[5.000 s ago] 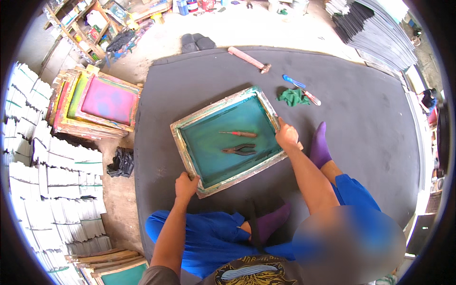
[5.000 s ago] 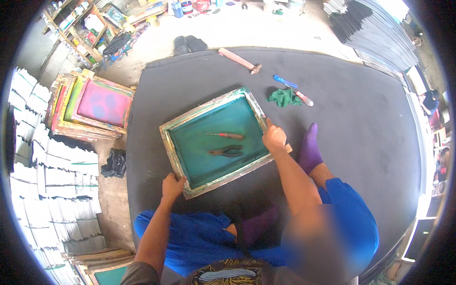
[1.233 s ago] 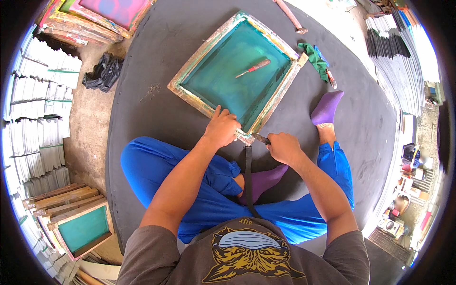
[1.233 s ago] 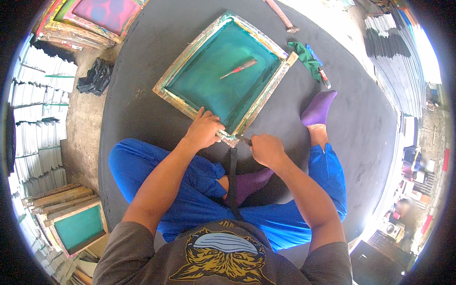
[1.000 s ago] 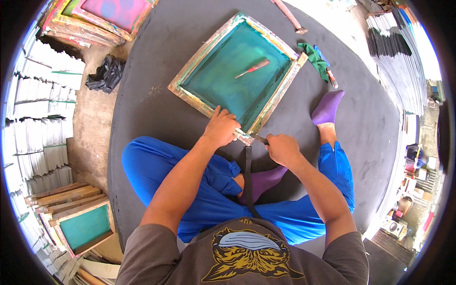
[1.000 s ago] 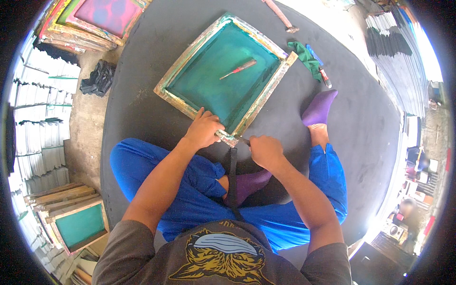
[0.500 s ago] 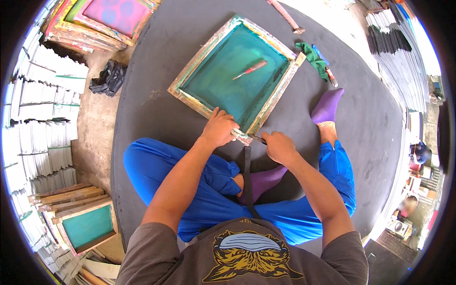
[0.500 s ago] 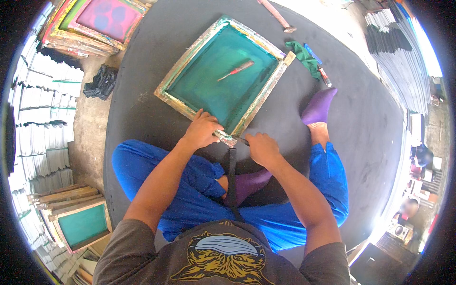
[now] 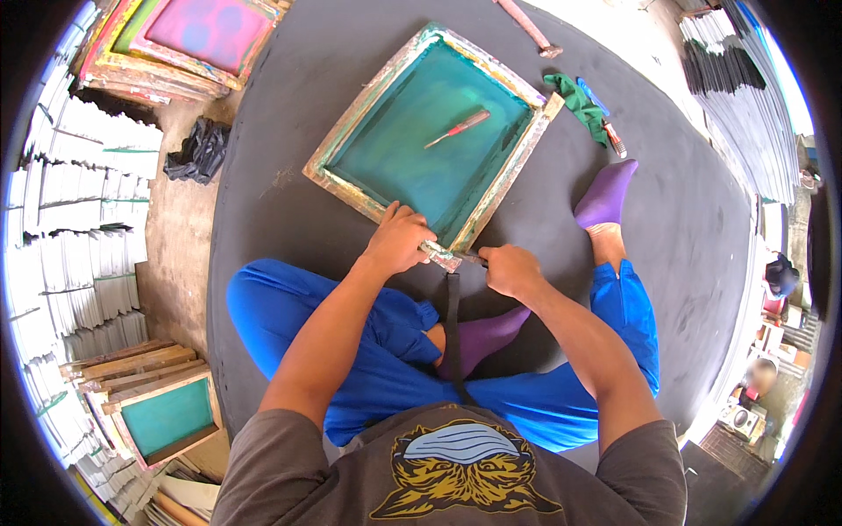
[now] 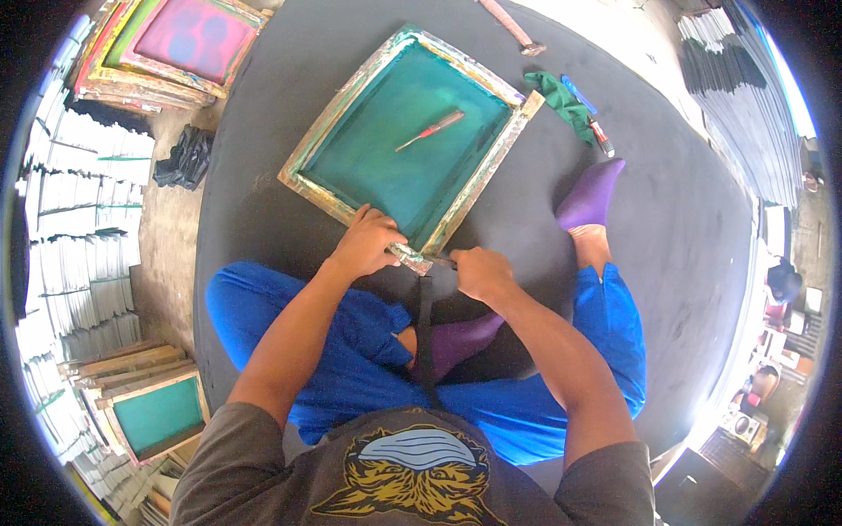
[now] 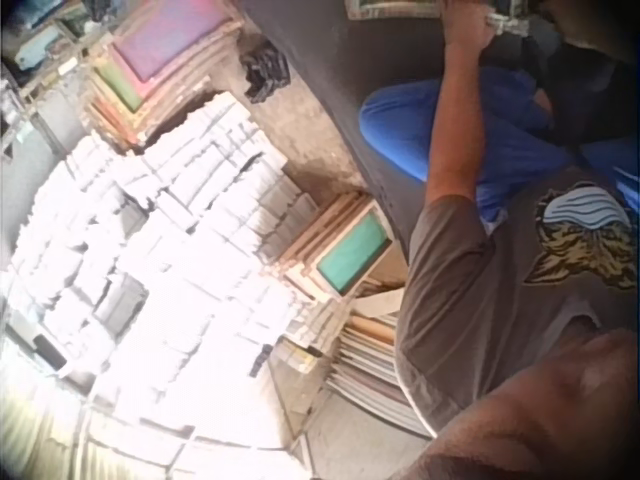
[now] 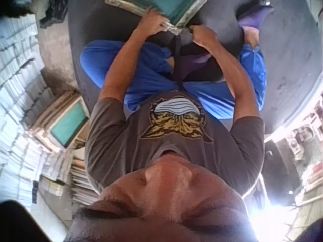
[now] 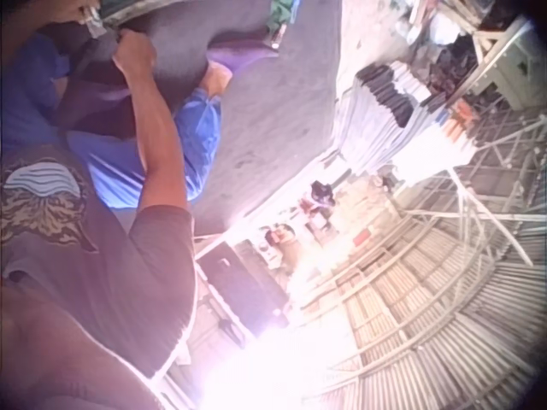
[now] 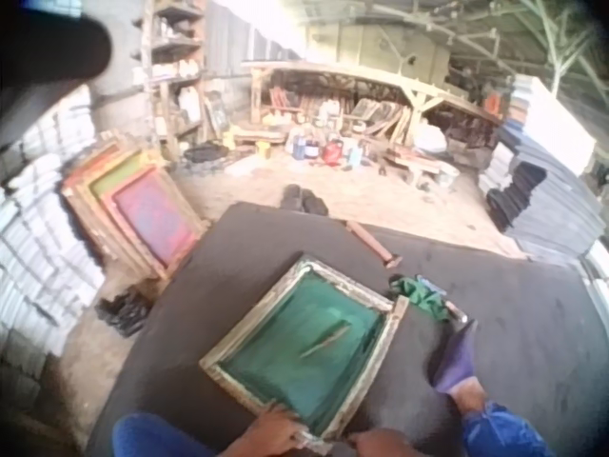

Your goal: The person sits on the floor and uses a small tool to scrape and clean the edges of a green screen frame. They then use pliers to remove staples or debris from the frame's border.

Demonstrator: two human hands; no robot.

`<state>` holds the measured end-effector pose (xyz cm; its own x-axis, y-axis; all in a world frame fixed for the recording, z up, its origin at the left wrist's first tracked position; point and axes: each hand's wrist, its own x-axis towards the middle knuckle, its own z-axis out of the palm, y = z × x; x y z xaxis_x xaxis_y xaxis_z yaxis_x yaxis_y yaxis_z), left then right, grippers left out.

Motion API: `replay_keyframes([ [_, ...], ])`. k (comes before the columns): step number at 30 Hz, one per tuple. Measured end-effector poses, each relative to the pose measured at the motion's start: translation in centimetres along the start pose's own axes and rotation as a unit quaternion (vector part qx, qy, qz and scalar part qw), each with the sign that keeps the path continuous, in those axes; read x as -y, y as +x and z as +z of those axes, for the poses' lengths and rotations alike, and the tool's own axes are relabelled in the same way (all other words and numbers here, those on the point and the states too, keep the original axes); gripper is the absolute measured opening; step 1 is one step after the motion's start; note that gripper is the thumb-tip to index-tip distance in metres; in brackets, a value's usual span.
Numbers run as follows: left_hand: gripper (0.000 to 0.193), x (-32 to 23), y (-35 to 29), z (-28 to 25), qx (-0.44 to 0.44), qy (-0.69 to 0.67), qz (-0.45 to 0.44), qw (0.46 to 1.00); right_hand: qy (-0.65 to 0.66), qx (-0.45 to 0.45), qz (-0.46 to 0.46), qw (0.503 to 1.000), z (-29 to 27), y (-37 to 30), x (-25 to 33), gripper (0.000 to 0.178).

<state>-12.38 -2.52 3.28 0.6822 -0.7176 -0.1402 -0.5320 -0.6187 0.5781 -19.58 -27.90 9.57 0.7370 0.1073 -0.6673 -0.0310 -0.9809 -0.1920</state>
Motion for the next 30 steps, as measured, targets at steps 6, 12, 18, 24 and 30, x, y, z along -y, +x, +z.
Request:
replay_keyframes([
  [6,0.042,0.0,0.2,-0.5,0.012,0.008,0.018,1.0,0.013,-0.007,-0.025,1.0,1.8,1.2,-1.6,0.031],
  [12,0.043,0.6,0.3,-0.2,0.011,0.002,0.026,1.0,0.099,-0.058,-0.049,0.992,3.9,2.0,-3.3,0.029],
  [18,0.042,0.4,0.2,-0.8,0.029,-0.018,0.019,0.999,0.243,-0.054,-0.071,0.966,3.7,2.0,-4.7,0.021],
  [24,0.029,-1.0,-0.8,-2.5,-0.089,-0.141,-0.006,0.986,0.344,-0.032,-0.076,0.935,1.6,-0.1,-0.8,0.02],
  [30,0.026,-1.3,-2.0,-3.8,-0.117,-0.345,-0.077,0.928,0.475,0.031,-0.095,0.874,0.8,1.2,4.1,0.015],
])
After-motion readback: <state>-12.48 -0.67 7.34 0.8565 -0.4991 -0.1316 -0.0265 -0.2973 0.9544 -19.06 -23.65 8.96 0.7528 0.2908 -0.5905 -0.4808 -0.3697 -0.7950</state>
